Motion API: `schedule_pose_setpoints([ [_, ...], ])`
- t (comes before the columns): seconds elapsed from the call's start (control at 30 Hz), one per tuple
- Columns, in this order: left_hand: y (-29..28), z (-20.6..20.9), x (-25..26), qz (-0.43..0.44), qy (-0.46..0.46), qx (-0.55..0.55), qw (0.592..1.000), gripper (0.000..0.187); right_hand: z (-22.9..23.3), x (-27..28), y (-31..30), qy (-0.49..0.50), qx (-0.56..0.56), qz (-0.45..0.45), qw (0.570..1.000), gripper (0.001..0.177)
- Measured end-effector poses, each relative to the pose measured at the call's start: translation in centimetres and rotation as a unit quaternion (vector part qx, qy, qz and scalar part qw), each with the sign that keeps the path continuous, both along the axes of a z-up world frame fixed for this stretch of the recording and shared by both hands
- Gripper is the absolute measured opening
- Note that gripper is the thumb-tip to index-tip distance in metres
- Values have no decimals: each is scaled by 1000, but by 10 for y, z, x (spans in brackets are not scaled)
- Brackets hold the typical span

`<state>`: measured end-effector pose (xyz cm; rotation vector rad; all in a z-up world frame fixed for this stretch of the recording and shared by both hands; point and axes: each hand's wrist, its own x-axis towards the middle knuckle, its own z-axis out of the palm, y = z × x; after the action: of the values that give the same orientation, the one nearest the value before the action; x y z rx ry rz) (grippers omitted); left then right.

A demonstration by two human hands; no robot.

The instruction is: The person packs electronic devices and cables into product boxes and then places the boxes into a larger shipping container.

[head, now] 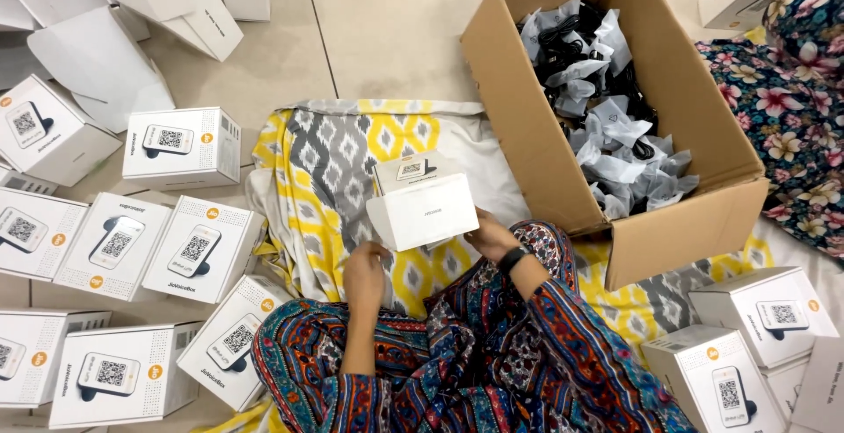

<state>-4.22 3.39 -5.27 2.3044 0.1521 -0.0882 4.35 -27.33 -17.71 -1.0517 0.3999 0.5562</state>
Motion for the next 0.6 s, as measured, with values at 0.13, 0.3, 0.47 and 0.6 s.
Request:
schedule_pose_setpoints([
  [0.13,1,22,14,200,-13,-212,957,38,78,-5,-21,-6,72,-24,997,62],
  [0.3,-31,68,50,-25,-171,-110,979,84,213,3,41,-105,-162,-53,980,73],
  [0.47,-22,74,58,-33,-156,-92,983,95,186,14,82,-222,-231,32,947,82],
  [0.6,-20,65,47,-10,-148,-63,987,96,147,12,91,-209,-222,-13,952,80],
])
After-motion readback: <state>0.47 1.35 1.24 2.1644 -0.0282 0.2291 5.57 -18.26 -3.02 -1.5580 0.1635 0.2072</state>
